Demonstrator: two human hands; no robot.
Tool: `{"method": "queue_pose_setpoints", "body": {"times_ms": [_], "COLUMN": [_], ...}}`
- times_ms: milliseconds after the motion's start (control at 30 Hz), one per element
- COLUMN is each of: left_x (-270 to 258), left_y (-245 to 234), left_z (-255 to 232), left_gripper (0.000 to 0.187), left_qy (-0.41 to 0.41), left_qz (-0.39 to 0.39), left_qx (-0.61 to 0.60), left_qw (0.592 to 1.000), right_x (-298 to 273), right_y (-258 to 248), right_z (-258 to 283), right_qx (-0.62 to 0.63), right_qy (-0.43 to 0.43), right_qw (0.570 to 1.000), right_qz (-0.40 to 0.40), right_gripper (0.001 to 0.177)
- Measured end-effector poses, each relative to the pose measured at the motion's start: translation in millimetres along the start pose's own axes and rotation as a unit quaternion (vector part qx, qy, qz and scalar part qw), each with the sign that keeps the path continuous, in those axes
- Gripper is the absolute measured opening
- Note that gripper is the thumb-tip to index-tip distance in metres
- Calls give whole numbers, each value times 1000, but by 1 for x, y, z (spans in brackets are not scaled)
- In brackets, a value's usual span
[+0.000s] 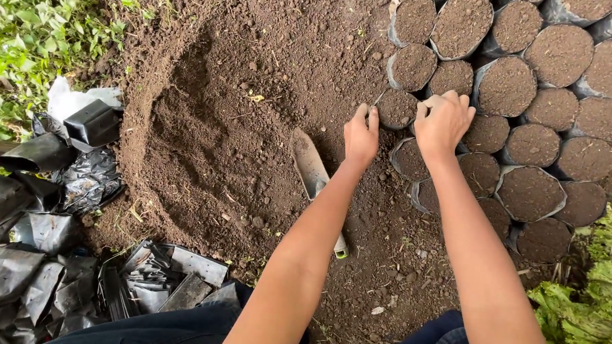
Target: Filling small black plastic nursery bags with soil using a hand trowel for agricultural preparation.
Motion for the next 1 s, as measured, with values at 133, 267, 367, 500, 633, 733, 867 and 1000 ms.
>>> {"method": "queue_pose_setpoints", "body": {"times_ms": [133,267,367,500,633,733,867,1000], "left_x": [-1,15,19,12,-39,-81,-145,-192], "left_y": [-5,2,5,9,-27,-80,-174,-249], "left_z": [-12,20,32,49,32,22,34,91], "left_gripper": [30,34,47,56,57,47,36,29], "left_qy": [18,1,-8,-38,-29,34,88,90], "left_qz": [4,19,34,42,28,-9,-75,-49], "left_qx": [-15,-43,-101,-188,-190,-145,152,411], "left_qw": [1000,999,994,981,981,989,982,906], "right_x": [-2,-15,-40,-96,-156,-188,-226,-267], "right_y": [1,-12,-55,-77,-93,-94,-110,-135], "right_z": [1,2,20,44,103,146,195,216], "right_qx": [-14,42,143,283,330,337,310,314], "right_qy": [4,20,48,110,118,57,-47,-82], "right_qw": [1000,999,985,945,929,936,948,945], "right_qz": [1,-26,-78,-120,-122,-83,-47,-43], "right_gripper": [10,11,9,21,26,28,37,20]}}
Point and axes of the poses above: each hand's wrist, its own x-axis towards the middle knuckle, its own y-axis out of the palm, z = x × y, the point moved 7 cm from there along x, towards the middle knuckle, and after that the axes turned 9 degrees about z, right-handed, at the moved point
